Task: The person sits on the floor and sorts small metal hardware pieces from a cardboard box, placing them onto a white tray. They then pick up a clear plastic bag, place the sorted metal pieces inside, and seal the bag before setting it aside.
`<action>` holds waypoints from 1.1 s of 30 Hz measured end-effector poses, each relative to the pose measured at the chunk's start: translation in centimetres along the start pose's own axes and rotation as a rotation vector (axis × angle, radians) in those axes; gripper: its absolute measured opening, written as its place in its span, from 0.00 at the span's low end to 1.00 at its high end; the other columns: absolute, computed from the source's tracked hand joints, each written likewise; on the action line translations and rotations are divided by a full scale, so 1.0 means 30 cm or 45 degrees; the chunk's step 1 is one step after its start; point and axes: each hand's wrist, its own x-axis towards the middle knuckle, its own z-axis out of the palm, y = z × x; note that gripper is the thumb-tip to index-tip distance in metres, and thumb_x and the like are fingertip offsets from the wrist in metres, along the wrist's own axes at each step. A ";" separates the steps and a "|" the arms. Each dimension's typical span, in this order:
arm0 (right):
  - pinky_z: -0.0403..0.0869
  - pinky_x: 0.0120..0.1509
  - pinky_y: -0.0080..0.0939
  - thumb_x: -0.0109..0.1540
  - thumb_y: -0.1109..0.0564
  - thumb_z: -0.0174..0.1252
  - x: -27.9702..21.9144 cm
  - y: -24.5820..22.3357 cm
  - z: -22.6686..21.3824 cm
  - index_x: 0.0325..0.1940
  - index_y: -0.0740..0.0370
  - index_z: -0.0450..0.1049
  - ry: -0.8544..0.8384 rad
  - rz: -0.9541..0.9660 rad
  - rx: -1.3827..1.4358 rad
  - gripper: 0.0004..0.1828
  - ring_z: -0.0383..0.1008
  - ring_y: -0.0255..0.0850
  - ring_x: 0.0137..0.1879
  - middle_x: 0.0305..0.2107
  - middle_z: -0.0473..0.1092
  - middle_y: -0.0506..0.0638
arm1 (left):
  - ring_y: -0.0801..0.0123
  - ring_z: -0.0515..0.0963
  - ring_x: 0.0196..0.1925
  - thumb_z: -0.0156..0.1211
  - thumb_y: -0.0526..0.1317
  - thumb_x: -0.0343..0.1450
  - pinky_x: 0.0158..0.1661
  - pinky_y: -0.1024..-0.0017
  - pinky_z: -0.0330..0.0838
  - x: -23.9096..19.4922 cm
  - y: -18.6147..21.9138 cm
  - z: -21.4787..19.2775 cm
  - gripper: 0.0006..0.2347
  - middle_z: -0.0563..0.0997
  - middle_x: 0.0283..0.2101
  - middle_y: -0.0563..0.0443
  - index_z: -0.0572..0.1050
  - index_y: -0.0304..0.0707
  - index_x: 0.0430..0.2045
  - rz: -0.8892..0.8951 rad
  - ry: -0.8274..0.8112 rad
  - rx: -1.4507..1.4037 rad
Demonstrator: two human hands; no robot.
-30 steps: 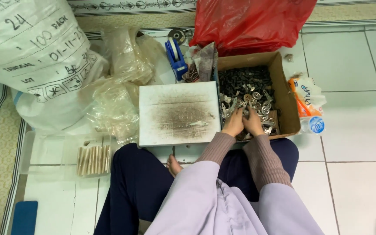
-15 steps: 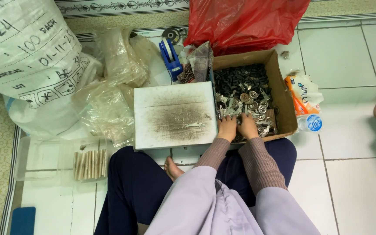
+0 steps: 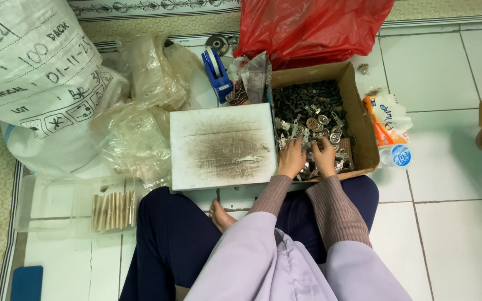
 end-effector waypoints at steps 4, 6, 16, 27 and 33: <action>0.77 0.47 0.40 0.67 0.57 0.62 -0.013 -0.039 -0.013 0.54 0.60 0.77 0.086 0.209 0.507 0.12 0.73 0.38 0.44 0.40 0.75 0.53 | 0.42 0.78 0.57 0.45 0.41 0.79 0.55 0.51 0.72 -0.006 0.009 -0.041 0.17 0.77 0.55 0.32 0.70 0.31 0.59 0.078 0.058 -0.152; 0.80 0.47 0.32 0.65 0.58 0.64 -0.016 -0.036 -0.018 0.53 0.59 0.76 0.109 0.374 0.805 0.13 0.73 0.32 0.42 0.41 0.72 0.46 | 0.44 0.82 0.52 0.43 0.44 0.81 0.48 0.58 0.78 -0.004 0.004 -0.052 0.17 0.80 0.51 0.32 0.74 0.30 0.55 0.114 0.114 -0.341; 0.78 0.51 0.37 0.64 0.59 0.65 -0.060 -0.141 -0.042 0.54 0.61 0.78 -0.014 0.356 0.822 0.14 0.75 0.34 0.47 0.41 0.73 0.45 | 0.42 0.80 0.51 0.48 0.41 0.79 0.50 0.57 0.78 -0.031 0.037 -0.089 0.13 0.78 0.47 0.36 0.79 0.37 0.49 0.195 0.370 -0.581; 0.79 0.46 0.33 0.62 0.61 0.66 -0.070 -0.102 -0.034 0.49 0.61 0.80 -0.042 0.306 0.938 0.11 0.79 0.35 0.39 0.34 0.77 0.48 | 0.54 0.82 0.44 0.54 0.39 0.77 0.44 0.62 0.77 -0.047 0.029 -0.061 0.07 0.81 0.38 0.42 0.74 0.34 0.43 0.105 0.508 -0.753; 0.75 0.44 0.31 0.63 0.57 0.69 -0.069 -0.088 -0.030 0.48 0.56 0.82 0.056 0.123 0.465 0.10 0.75 0.29 0.40 0.34 0.78 0.45 | 0.53 0.82 0.41 0.56 0.35 0.72 0.43 0.62 0.77 -0.066 0.036 -0.075 0.02 0.79 0.33 0.42 0.71 0.36 0.33 0.179 0.548 -0.601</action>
